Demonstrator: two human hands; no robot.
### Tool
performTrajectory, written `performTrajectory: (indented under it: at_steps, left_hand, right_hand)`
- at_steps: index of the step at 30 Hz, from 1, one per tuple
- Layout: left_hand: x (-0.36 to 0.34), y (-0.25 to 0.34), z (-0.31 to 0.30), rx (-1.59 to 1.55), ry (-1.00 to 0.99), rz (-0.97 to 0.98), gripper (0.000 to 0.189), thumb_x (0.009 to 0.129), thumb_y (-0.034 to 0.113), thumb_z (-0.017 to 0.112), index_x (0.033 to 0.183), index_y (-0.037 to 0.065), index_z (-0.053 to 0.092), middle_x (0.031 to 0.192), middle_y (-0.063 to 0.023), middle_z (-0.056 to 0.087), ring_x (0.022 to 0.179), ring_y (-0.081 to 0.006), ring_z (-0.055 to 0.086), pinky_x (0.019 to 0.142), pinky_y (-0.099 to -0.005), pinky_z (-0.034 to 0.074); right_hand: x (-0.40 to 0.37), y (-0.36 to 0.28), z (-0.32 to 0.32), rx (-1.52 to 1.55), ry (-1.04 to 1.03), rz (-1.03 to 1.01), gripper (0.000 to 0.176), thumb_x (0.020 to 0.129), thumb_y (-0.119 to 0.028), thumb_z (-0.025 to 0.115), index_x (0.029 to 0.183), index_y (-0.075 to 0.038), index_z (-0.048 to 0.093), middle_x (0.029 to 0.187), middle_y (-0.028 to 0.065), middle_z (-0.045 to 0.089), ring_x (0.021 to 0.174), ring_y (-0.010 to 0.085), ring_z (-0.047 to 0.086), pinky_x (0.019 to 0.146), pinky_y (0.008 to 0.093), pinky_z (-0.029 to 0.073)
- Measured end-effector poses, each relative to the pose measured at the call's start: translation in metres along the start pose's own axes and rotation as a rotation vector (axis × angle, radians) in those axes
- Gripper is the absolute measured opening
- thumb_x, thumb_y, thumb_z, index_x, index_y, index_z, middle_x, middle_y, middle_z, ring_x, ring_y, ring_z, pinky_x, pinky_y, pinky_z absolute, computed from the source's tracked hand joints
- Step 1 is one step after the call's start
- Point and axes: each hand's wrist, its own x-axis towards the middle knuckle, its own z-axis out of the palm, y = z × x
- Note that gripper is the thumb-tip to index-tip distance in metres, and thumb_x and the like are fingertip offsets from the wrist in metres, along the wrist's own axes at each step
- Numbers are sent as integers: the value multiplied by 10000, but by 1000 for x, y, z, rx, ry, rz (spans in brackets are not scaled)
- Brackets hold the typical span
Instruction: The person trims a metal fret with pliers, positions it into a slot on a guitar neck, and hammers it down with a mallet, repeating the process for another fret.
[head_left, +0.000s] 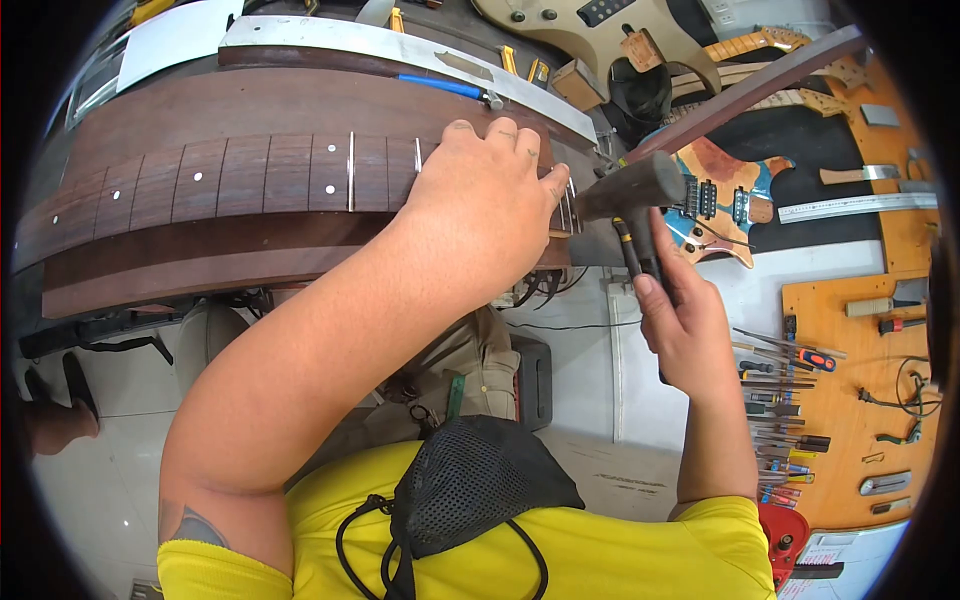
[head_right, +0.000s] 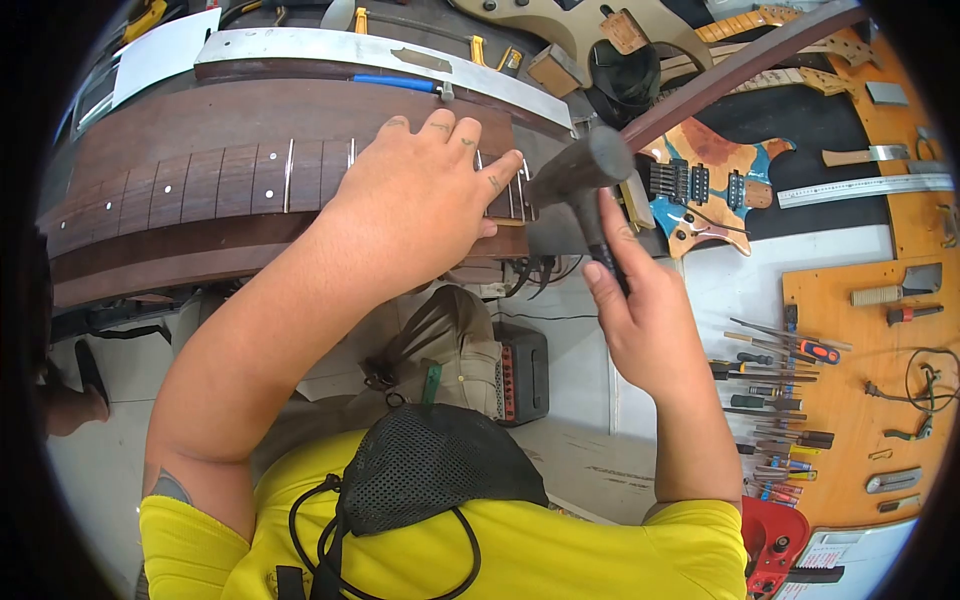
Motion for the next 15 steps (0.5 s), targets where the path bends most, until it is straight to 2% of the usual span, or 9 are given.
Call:
performTrajectory:
  at_steps: [2, 4, 6, 8, 10, 12, 15]
  left_hand:
    - [0, -1, 0, -12, -19, -6, 587, 1058, 459, 653, 1557, 154, 601, 1318, -121, 663, 1272, -270, 617, 962, -426, 522]
    - [0, 0, 1, -4, -18, 0, 584, 1061, 460, 648, 1555, 153, 602, 1323, -123, 662, 1274, -272, 617, 963, -424, 521]
    - [0, 1, 1, 5, -21, 5, 585, 1062, 465, 645, 1555, 153, 602, 1324, -123, 662, 1274, -273, 617, 964, -424, 521]
    - [0, 0, 0, 18, -20, -2, 586, 1064, 469, 642, 1555, 153, 602, 1326, -123, 661, 1274, -274, 616, 965, -425, 521]
    - [-1, -1, 1, -7, -17, -5, 585, 1067, 473, 635, 1557, 155, 602, 1322, -123, 662, 1271, -274, 617, 969, -424, 521]
    - [-2, -1, 2, -10, -18, -7, 584, 1069, 472, 632, 1559, 156, 599, 1323, -124, 660, 1274, -275, 616, 973, -426, 521]
    - [0, 0, -1, -8, -28, -3, 587, 1070, 469, 632, 1568, 162, 590, 1324, -125, 657, 1275, -275, 615, 977, -430, 520]
  right_hand:
    - [-2, -12, 1, 265, 113, 234, 633, 1087, -65, 615, 1677, -23, 392, 1415, 268, 699, 1312, 340, 700, 1076, 346, 501]
    - [2, -9, 4, 273, 136, 280, 629, 1084, -62, 617, 1673, -22, 400, 1434, 267, 690, 1319, 335, 696, 1087, 345, 491]
    - [6, 4, 5, 39, -2, 5, 623, 1099, -62, 597, 1687, -31, 392, 1132, 92, 718, 777, 112, 617, 777, 252, 522]
    - [7, -4, -3, 15, -23, -6, 626, 1100, -62, 589, 1691, -35, 385, 1133, 91, 718, 772, 110, 615, 764, 254, 525]
    - [7, -15, -3, 274, 73, 230, 624, 1091, -63, 604, 1679, -25, 397, 1369, 220, 726, 1146, 252, 729, 1018, 316, 521]
    - [11, -8, 0, 280, 103, 249, 619, 1093, -64, 606, 1674, -13, 400, 1382, 207, 720, 1122, 239, 718, 1020, 304, 513]
    - [16, 2, 0, 216, -32, 55, 622, 1119, -72, 574, 1706, -49, 368, 913, -21, 600, 633, 39, 451, 586, 236, 429]
